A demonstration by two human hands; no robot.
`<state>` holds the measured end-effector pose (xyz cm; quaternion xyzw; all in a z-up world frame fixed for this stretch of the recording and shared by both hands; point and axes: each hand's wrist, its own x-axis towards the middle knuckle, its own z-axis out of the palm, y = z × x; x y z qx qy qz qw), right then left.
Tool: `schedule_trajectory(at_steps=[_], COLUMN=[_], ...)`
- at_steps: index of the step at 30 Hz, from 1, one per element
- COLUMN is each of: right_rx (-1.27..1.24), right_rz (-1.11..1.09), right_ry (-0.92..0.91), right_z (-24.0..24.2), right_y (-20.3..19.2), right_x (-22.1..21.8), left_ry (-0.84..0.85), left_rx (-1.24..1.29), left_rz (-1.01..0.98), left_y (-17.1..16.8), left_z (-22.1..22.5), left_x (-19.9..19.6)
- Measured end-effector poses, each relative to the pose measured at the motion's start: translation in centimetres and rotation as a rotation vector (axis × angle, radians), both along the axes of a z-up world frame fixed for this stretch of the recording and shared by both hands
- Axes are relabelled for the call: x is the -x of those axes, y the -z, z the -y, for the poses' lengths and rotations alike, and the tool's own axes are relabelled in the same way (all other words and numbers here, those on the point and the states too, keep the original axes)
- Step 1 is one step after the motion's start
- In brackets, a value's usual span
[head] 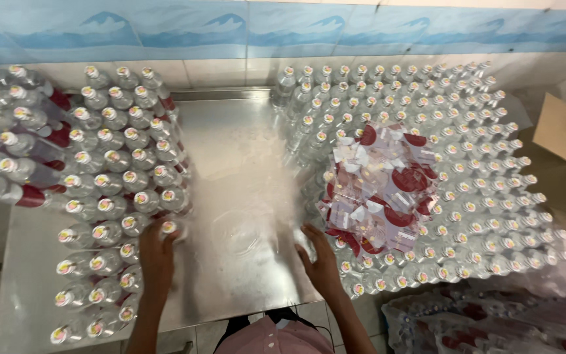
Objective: The person repeatedly picks up a clear plastic bottle from a large group on the left side of a metal table and wraps it with a red and white plastic sleeve. After wrapping, the person places the bottle into a separate group on the right side of the table. The process is repeated continuously throughout the video.
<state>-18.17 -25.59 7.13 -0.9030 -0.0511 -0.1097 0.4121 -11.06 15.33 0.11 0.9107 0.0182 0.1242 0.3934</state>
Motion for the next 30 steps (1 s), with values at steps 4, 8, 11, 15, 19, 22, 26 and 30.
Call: schedule_trajectory(at_steps=[4,8,11,15,19,22,26,30], right_rx=[0.255,0.463,0.5,0.439,0.398,0.37,0.228,0.01], right_rz=[0.071,-0.102,-0.276,-0.372,-0.318,-0.223,-0.002,0.102], right_ry=[0.157,0.114,0.085,0.179,0.178,0.228,0.285,0.436], right_z=[7.5,13.3,16.5,17.3,17.8,18.0,17.1,16.7], right_y=[-2.0,-5.1,-5.4,-6.0,-6.0,-6.1,-9.3,-11.5], right_x=[-0.6,0.1,1.3,2.2,2.7,3.1,2.8,2.8], left_ry=[-0.069,-0.088,-0.118,-0.126,-0.178,-0.209,0.18,0.563], left_rx=[0.072,-0.013,-0.069,-0.216,-0.215,-0.269,0.175,0.203], left_rz=[-0.19,-0.116,-0.081,0.11,-0.024,0.103,0.234,0.05], left_y=[-3.9,-1.0,-0.1,0.4,-4.4,-6.2,-8.0,-2.6], left_z=[-0.6,-0.7,-0.8,-0.7,2.0,5.9,16.1,27.2], left_x=[-0.6,-0.5,-0.7,-0.5,-1.9,-4.9,-13.8,-26.2])
